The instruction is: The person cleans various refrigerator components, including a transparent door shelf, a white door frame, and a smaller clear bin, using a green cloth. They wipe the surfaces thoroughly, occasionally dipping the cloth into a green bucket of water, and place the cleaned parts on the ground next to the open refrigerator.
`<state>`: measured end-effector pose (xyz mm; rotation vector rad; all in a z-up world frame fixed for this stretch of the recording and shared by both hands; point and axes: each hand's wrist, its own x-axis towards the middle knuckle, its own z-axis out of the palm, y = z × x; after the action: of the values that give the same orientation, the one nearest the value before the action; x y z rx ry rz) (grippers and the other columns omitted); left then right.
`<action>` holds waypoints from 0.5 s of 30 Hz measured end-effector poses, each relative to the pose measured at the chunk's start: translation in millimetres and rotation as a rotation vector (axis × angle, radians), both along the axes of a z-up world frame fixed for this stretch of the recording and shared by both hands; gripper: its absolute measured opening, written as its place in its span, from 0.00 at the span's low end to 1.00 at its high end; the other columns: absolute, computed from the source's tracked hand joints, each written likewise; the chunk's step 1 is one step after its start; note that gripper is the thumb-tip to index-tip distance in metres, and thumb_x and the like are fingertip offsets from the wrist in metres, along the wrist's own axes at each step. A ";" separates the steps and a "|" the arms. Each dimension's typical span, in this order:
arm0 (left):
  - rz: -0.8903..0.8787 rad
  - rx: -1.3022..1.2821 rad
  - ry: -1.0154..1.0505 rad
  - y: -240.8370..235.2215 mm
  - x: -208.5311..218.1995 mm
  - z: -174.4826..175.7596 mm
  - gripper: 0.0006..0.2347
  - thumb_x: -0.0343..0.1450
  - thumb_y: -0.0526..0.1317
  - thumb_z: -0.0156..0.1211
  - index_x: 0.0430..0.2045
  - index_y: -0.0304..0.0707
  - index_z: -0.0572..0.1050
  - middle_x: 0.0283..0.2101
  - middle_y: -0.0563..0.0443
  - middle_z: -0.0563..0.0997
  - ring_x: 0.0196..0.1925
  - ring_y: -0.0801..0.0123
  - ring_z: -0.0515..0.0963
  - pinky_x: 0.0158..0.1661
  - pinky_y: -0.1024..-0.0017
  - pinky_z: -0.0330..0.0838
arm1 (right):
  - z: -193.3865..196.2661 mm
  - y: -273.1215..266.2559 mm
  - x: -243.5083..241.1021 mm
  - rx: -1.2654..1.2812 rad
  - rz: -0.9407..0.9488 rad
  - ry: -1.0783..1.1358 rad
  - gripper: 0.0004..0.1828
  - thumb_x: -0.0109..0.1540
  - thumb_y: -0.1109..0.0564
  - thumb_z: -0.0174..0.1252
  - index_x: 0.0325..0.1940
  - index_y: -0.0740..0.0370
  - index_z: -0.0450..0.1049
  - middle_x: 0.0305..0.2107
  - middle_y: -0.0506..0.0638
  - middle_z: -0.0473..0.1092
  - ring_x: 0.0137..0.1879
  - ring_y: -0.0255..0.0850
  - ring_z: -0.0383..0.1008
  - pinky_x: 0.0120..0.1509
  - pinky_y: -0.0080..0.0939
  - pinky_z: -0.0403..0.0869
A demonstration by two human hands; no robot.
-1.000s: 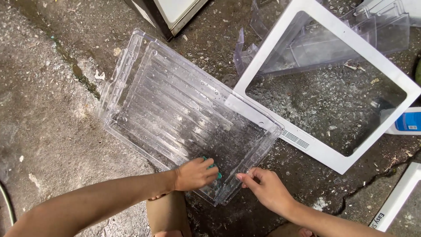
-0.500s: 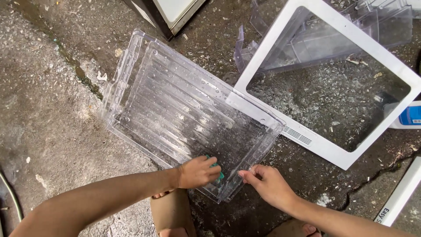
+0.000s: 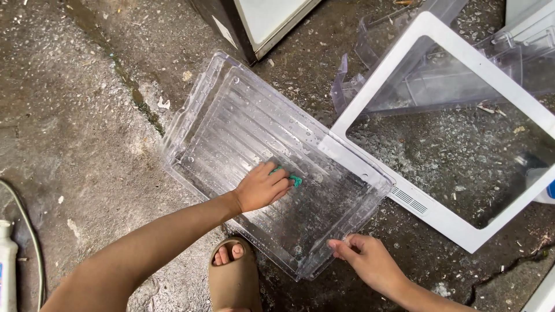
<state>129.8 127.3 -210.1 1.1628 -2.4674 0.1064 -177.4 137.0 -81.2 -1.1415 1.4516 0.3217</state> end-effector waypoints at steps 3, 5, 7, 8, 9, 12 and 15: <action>0.186 -0.054 0.020 -17.4 37.2 -12.5 0.08 0.78 0.47 0.54 0.44 0.48 0.76 0.43 0.55 0.76 0.41 0.67 0.70 0.37 0.71 0.63 | -0.8 -4.2 3.0 0.063 -0.042 0.045 0.22 0.61 0.39 0.62 0.25 0.58 0.80 0.40 0.49 0.89 0.54 0.36 0.89 0.62 0.36 0.76; 0.376 -0.056 -0.017 -37.6 79.4 -13.2 0.09 0.78 0.46 0.54 0.46 0.46 0.76 0.46 0.54 0.78 0.46 0.64 0.71 0.44 0.68 0.66 | -6.8 -6.1 4.7 0.045 -0.040 0.055 0.22 0.61 0.40 0.62 0.26 0.60 0.81 0.38 0.48 0.88 0.47 0.34 0.86 0.56 0.34 0.74; 0.576 -0.037 -0.047 -37.2 109.1 -6.8 0.10 0.78 0.45 0.54 0.49 0.45 0.77 0.49 0.53 0.80 0.50 0.60 0.73 0.51 0.66 0.70 | -8.5 -2.2 3.3 0.045 -0.028 0.072 0.21 0.62 0.41 0.63 0.27 0.61 0.83 0.37 0.47 0.88 0.40 0.32 0.83 0.50 0.32 0.71; 0.614 -0.021 0.004 -39.7 120.5 0.7 0.10 0.78 0.41 0.54 0.48 0.37 0.77 0.51 0.47 0.80 0.52 0.57 0.73 0.54 0.63 0.70 | -6.5 -3.8 4.3 0.095 -0.053 0.069 0.20 0.61 0.41 0.62 0.33 0.60 0.85 0.40 0.49 0.87 0.47 0.36 0.84 0.61 0.38 0.72; 0.650 -0.004 0.055 -42.3 131.9 8.8 0.10 0.78 0.37 0.53 0.48 0.29 0.76 0.52 0.41 0.79 0.53 0.53 0.73 0.56 0.61 0.71 | -3.9 -5.7 5.3 0.145 -0.078 0.065 0.21 0.61 0.41 0.62 0.38 0.60 0.87 0.42 0.52 0.86 0.54 0.40 0.86 0.73 0.44 0.73; 0.713 0.110 0.361 -34.8 108.6 17.5 0.15 0.78 0.40 0.50 0.56 0.29 0.72 0.59 0.40 0.75 0.62 0.47 0.69 0.67 0.52 0.59 | -8.5 -9.6 3.0 0.166 -0.123 0.056 0.19 0.64 0.44 0.66 0.32 0.61 0.87 0.25 0.48 0.76 0.24 0.35 0.58 0.34 0.33 0.59; 0.846 0.088 0.485 -42.4 85.2 5.0 0.16 0.76 0.41 0.54 0.56 0.33 0.73 0.61 0.42 0.73 0.62 0.47 0.66 0.65 0.52 0.58 | -38.4 -10.2 -7.1 0.230 -0.194 -0.007 0.19 0.65 0.47 0.66 0.33 0.67 0.87 0.26 0.54 0.79 0.22 0.36 0.59 0.32 0.37 0.60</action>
<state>215.1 84.9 -205.0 1.9265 -1.4622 -0.0457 -184.5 126.8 -119.6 -0.8100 1.4650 0.3381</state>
